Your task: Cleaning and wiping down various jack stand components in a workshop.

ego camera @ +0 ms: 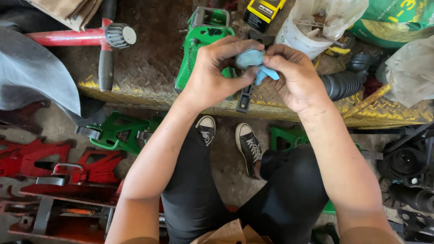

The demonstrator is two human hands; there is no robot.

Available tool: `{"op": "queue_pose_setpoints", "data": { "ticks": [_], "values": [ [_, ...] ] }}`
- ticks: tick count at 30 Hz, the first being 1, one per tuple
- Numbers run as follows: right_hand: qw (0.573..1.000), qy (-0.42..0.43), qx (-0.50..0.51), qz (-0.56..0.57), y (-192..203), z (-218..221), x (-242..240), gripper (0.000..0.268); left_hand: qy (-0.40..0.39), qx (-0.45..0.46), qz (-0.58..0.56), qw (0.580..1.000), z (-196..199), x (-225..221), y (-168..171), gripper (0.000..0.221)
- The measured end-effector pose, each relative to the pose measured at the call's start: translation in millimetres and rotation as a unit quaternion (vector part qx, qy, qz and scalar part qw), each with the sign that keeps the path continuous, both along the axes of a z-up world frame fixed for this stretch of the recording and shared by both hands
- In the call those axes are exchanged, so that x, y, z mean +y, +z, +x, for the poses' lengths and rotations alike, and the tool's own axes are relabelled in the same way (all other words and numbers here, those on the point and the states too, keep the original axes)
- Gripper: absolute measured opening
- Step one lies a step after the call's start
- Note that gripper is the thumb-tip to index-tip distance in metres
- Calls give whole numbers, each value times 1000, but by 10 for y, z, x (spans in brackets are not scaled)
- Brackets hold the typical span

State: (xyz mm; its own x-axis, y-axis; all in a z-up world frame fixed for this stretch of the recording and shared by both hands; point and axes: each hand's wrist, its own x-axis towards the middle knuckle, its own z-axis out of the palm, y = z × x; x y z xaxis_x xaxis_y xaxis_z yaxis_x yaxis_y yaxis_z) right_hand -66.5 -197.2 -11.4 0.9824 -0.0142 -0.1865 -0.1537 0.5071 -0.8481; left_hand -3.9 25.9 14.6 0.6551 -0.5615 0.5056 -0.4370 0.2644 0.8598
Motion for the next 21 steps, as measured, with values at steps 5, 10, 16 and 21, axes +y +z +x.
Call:
{"op": "queue_pose_setpoints", "data": {
  "ticks": [5, 10, 16, 21],
  "values": [
    [831, -85, -284, -470, 518, -163, 340, 37, 17, 80, -24, 996, 61, -31, -73, 28],
    [546, -77, -471, -689, 444, -120, 218, 53, -93, 356, -71, 927, 61, -2, -58, 28],
    [484, -67, -492, -721, 103, -16, 46, 42, -118, 336, 25, 934, 42, 64, 1, 28],
    [545, -58, -470, -691, 88, -78, 146, 28, -157, 237, 141, 948, -14, 129, 7, 30]
  ]
}}
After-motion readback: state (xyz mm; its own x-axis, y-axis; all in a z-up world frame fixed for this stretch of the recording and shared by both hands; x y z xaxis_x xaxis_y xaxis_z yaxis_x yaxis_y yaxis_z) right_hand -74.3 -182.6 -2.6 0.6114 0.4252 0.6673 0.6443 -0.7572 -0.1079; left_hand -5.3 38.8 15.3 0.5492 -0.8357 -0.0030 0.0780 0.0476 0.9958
